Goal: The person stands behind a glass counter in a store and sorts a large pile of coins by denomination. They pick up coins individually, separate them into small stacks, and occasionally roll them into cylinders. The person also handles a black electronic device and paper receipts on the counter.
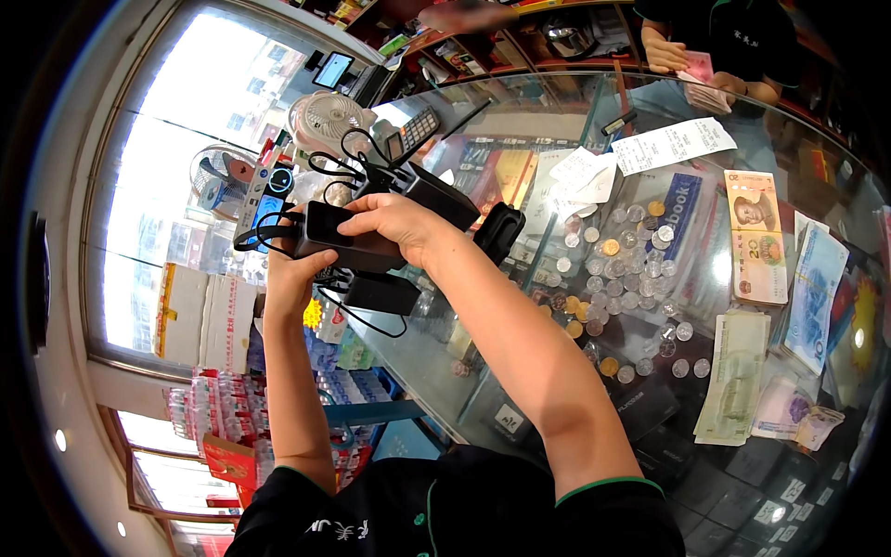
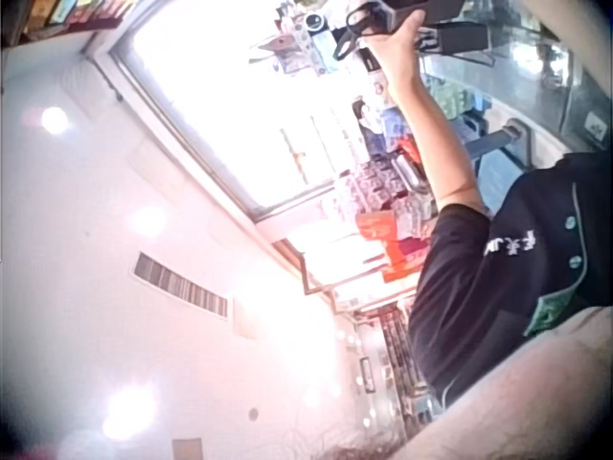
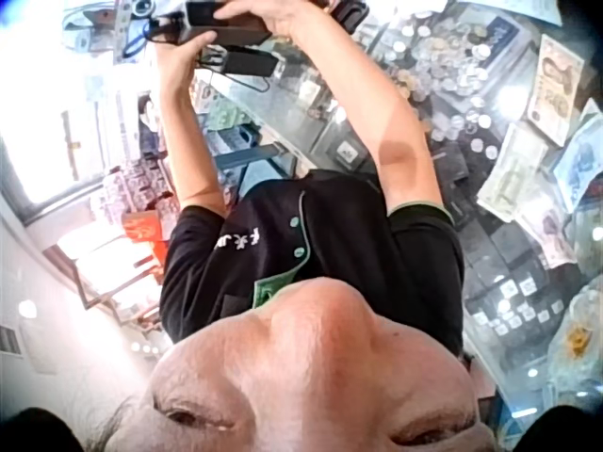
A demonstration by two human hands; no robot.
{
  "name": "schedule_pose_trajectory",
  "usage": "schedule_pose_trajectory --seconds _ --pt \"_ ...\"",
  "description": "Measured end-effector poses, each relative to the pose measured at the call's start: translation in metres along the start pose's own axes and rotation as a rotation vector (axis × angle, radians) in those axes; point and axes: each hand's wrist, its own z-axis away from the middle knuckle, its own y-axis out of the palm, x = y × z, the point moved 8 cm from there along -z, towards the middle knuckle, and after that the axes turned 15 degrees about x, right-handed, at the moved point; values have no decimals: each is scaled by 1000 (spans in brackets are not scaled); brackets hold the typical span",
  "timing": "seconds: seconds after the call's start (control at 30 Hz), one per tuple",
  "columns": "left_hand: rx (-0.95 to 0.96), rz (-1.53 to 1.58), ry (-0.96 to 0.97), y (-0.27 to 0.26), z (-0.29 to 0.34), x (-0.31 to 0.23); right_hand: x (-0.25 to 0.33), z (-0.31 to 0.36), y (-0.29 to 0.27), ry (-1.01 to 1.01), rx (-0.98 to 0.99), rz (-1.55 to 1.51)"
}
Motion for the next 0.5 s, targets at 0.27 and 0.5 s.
schedule_pose_trajectory --seconds 0.27,0.5 --pt "12 -61 -20 -2 -7 3 -2 -8 -6 -53 47 -66" --pt "42 2 18 -6 -6 10 -13 -20 -14 -57 31 -89"
